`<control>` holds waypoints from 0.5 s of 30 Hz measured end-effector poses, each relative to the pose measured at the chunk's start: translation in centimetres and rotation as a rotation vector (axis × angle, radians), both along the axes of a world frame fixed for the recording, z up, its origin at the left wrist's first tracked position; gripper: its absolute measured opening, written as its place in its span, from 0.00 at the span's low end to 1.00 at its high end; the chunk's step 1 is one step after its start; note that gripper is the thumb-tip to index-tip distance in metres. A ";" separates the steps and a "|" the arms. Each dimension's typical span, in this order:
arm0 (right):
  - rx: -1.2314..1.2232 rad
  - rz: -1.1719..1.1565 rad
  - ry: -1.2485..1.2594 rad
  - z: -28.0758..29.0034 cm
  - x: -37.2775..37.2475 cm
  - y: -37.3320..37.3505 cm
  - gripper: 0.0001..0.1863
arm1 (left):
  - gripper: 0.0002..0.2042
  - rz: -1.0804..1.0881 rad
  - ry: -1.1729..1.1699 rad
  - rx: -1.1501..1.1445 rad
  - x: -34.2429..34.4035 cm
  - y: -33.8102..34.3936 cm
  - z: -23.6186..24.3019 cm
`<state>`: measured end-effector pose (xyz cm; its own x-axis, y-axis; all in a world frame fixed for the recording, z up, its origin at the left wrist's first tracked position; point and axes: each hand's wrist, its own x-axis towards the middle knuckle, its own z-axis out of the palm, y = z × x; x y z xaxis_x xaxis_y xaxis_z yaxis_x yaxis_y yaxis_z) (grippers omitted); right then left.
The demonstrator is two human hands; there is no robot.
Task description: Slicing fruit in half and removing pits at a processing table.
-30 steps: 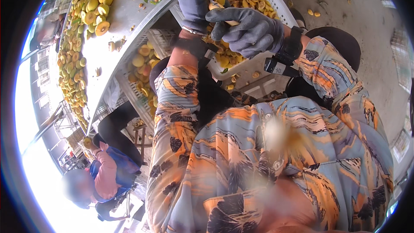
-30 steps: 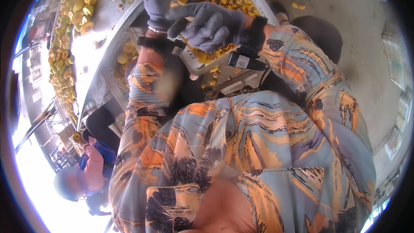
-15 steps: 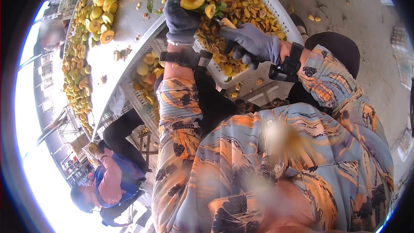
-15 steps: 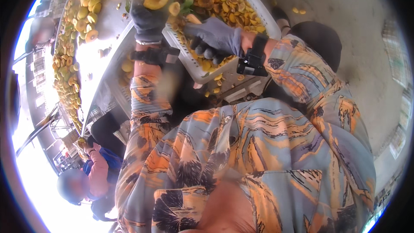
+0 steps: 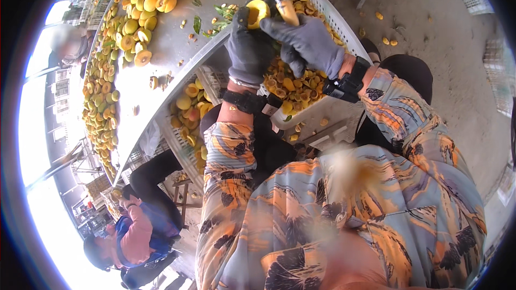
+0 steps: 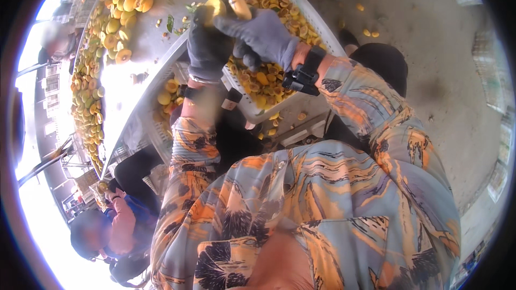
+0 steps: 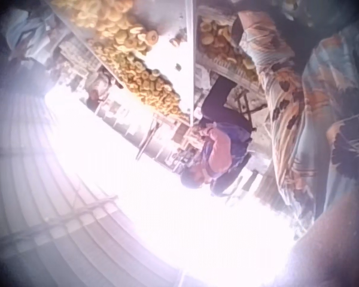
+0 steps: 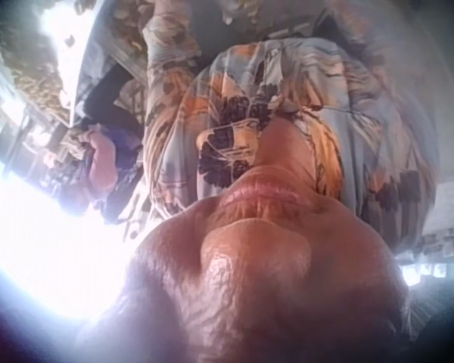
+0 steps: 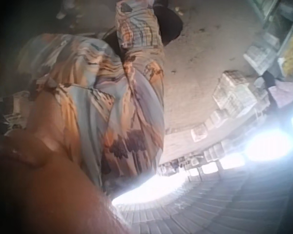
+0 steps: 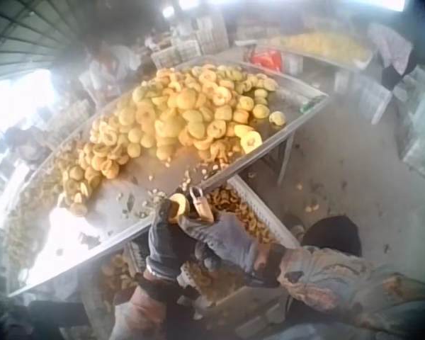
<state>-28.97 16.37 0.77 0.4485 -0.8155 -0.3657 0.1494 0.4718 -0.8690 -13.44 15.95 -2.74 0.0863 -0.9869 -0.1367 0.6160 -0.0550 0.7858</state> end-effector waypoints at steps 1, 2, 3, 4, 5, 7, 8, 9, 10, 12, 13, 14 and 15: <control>-0.033 0.027 -0.071 -0.6 0.7 0.0 0.16 | 0.21 0.020 -0.047 -0.014 -0.2 0.3 -0.4; -0.037 0.031 -0.067 -1.0 0.6 -0.1 0.16 | 0.23 0.041 -0.094 -0.029 -0.2 0.6 -0.8; 0.062 0.052 -0.159 -1.3 0.4 -0.2 0.14 | 0.23 0.045 -0.090 -0.033 0.0 0.9 -1.1; 0.158 0.071 -0.248 -1.2 0.3 -0.3 0.12 | 0.22 0.067 -0.403 -0.177 0.2 1.3 -1.3; 0.211 0.066 -0.268 -0.6 0.2 -0.4 0.10 | 0.21 0.092 -0.717 -0.320 0.5 1.6 -1.4; 0.188 0.153 -0.348 -1.5 0.0 -0.5 0.11 | 0.19 0.149 -1.354 -0.598 1.0 1.8 -1.2; 0.171 0.237 -0.435 -1.9 -0.2 -0.6 0.12 | 0.19 0.160 -1.354 -0.603 1.1 1.6 -1.0; 0.152 0.302 -0.471 -2.2 -0.4 -0.9 0.13 | 0.17 0.081 -0.827 -0.325 1.1 1.2 -0.8; 0.149 0.307 -0.467 -2.2 -0.5 -0.8 0.13 | 0.15 -0.002 -0.293 -0.052 0.8 1.2 -0.8; 0.174 0.254 -0.571 -1.9 -0.7 -0.6 0.14 | 0.14 -0.088 0.246 0.201 0.6 0.8 -0.4; 0.159 0.255 -0.565 -1.6 -1.1 -0.6 0.14 | 0.14 0.015 -0.454 0.027 0.6 0.7 -0.4; 0.154 0.286 -0.547 -1.3 -0.5 -0.6 0.13 | 0.17 0.150 -1.172 -0.151 1.7 0.8 -0.5; 0.145 0.317 -0.530 -0.9 0.0 -0.5 0.13 | 0.16 0.215 -1.289 -0.323 4.5 1.1 -1.6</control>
<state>-28.95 15.87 -0.12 0.8105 -0.5724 -0.1243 0.3756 0.6708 -0.6395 -8.98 17.09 -4.38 0.1316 -0.9101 0.3930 -0.5935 0.2452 0.7666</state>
